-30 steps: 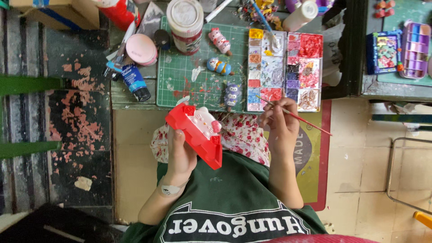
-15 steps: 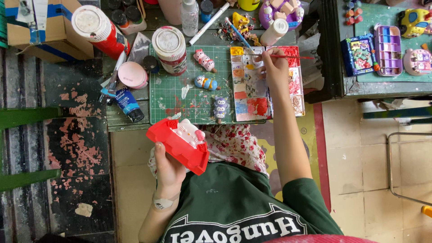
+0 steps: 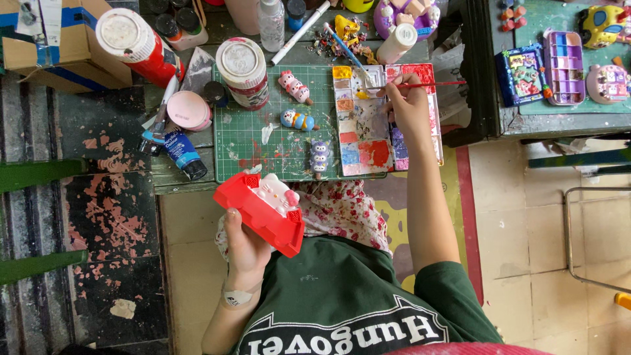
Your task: The person paints a small red ceramic object with white paint using a fine brush. They repeatedly dip the brush into a paint palette to reload paint and apply it to the object's surface. The object is held in the left hand while the right hand manipulates the brush.
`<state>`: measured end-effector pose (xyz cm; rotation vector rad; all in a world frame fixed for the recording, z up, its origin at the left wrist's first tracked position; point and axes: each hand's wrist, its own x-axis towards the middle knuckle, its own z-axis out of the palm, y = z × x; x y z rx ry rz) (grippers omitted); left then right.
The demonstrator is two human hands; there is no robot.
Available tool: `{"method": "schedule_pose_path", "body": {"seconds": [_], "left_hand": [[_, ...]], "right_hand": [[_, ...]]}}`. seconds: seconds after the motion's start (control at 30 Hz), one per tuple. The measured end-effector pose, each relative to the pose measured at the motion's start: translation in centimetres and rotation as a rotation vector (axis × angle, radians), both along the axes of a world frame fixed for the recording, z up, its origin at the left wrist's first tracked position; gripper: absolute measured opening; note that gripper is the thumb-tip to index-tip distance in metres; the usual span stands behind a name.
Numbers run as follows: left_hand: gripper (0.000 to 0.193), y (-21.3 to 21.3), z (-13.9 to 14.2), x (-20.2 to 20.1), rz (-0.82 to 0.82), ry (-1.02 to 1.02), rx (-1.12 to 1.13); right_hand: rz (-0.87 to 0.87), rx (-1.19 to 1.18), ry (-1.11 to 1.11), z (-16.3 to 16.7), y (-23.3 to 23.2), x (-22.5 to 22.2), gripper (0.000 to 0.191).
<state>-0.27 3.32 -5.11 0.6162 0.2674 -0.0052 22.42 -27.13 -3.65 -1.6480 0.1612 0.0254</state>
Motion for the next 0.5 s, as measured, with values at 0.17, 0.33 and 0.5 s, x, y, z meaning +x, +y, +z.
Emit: {"method": "schedule_pose_path", "body": {"seconds": [0.17, 0.33, 0.5], "left_hand": [[0.079, 0.0, -0.6, -0.25, 0.009, 0.018, 0.036], [0.079, -0.06, -0.93, -0.44, 0.006, 0.015, 0.031], [0.079, -0.01, -0.78, -0.47, 0.006, 0.016, 0.036]], "right_hand": [[0.015, -0.095, 0.021, 0.21, -0.36, -0.46, 0.014], [0.033, -0.1, -0.002, -0.14, -0.5, -0.45, 0.013], [0.118, -0.014, -0.142, -0.66, -0.66, -0.79, 0.012]]}}
